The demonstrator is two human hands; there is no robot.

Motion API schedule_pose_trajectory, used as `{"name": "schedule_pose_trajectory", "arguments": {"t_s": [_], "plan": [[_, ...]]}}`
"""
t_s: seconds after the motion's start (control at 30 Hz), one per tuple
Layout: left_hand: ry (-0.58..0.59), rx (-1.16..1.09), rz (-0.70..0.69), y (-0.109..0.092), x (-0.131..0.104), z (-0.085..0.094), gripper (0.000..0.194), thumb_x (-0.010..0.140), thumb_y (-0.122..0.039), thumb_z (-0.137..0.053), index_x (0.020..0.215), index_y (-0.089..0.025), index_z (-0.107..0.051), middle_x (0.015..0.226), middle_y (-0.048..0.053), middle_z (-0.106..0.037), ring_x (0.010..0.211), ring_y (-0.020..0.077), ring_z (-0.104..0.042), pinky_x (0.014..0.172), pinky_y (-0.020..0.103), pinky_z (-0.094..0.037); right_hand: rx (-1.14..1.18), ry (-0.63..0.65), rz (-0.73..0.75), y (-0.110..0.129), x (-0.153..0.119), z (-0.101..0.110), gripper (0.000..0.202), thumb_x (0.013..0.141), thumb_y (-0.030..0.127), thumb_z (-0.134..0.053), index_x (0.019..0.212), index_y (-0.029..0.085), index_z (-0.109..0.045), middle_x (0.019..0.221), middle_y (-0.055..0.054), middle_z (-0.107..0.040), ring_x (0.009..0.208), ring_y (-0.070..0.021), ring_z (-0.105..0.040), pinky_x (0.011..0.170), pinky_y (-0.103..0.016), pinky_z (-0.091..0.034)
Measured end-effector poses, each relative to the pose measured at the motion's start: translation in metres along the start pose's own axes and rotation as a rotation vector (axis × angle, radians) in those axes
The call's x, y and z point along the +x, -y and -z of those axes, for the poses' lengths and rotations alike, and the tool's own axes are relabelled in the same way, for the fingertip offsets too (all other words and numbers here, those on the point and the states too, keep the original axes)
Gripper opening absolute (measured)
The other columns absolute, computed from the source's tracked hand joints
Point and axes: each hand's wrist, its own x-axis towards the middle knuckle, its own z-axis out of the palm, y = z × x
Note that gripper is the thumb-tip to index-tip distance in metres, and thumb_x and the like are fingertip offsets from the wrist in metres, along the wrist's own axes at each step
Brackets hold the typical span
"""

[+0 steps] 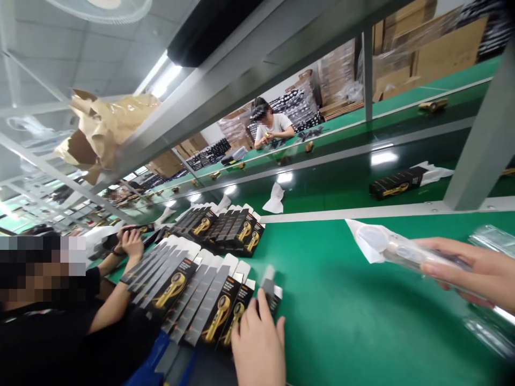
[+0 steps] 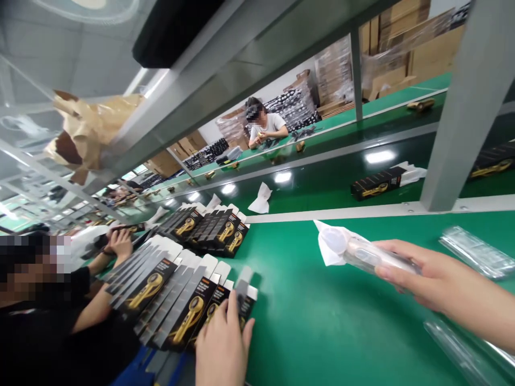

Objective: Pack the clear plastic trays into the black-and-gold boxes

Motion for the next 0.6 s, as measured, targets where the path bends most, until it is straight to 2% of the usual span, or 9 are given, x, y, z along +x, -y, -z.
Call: {"name": "schedule_pose_trajectory", "arguments": {"t_s": [0.1,0.2,0.33,0.4,0.53,0.6], "plan": [[-0.013,-0.041,-0.049,-0.023,-0.013,-0.006,0.056,0.086,-0.035,-0.052,0.132,-0.005,-0.042,0.098,0.013,-0.062,0.070,0.0217,-0.060,0.056,0.032,-0.046,0.177,0.066,-0.140,0.008,-0.002,-0.003,0.046,0.077,0.065,-0.054,0.110,0.034,-0.061,0.057,0.000,-0.050,0.047,-0.0170,-0.042,0.044,-0.031,-0.027],[-0.049,-0.164,-0.128,-0.041,-0.005,-0.002,0.049,0.083,-0.040,-0.058,0.121,-0.009,-0.051,0.088,0.009,-0.063,0.072,0.0238,-0.061,0.059,0.034,-0.048,0.295,0.122,-0.170,0.016,-0.007,-0.008,0.045,0.071,0.065,-0.060,0.098,0.030,-0.065,0.062,0.001,-0.047,0.050,-0.0138,-0.037,0.044,-0.027,-0.020],[-0.142,-0.585,-0.242,-0.068,0.019,0.012,0.052,0.083,-0.054,-0.052,0.119,-0.016,-0.048,0.096,0.009,-0.065,0.085,0.0223,-0.064,0.068,0.030,-0.050,0.522,0.394,-0.187,0.025,-0.008,-0.010,0.041,0.076,0.057,-0.063,0.095,0.022,-0.064,0.067,0.003,-0.044,0.050,-0.0068,-0.029,0.045,-0.023,-0.011],[-0.148,-0.782,-0.264,-0.084,0.026,0.015,0.058,0.081,-0.061,-0.048,0.119,-0.018,-0.047,0.096,0.009,-0.065,0.085,0.0218,-0.064,0.068,0.030,-0.051,0.578,0.449,-0.215,0.025,-0.005,-0.007,0.036,0.078,0.052,-0.064,0.094,0.019,-0.063,0.069,0.003,-0.046,0.051,-0.0057,-0.029,0.045,-0.021,-0.011],[-0.237,-0.957,-0.377,-0.110,0.026,0.011,0.064,0.073,-0.068,-0.053,0.118,-0.022,-0.046,0.097,0.010,-0.067,0.085,0.0239,-0.064,0.074,0.034,-0.050,0.392,0.473,-0.124,0.021,-0.003,0.010,0.036,0.077,0.050,-0.066,0.092,0.017,-0.065,0.067,0.004,-0.047,0.052,-0.0073,-0.029,0.046,-0.022,-0.012],[-0.295,-0.967,-0.467,-0.116,0.023,0.009,0.066,0.072,-0.069,-0.052,0.118,-0.023,-0.045,0.096,0.010,-0.067,0.083,0.0247,-0.064,0.076,0.036,-0.050,0.212,0.448,-0.056,0.019,-0.006,0.018,0.033,0.076,0.047,-0.066,0.090,0.017,-0.067,0.072,0.002,-0.055,0.059,-0.0107,-0.041,0.050,-0.022,-0.022]]}}
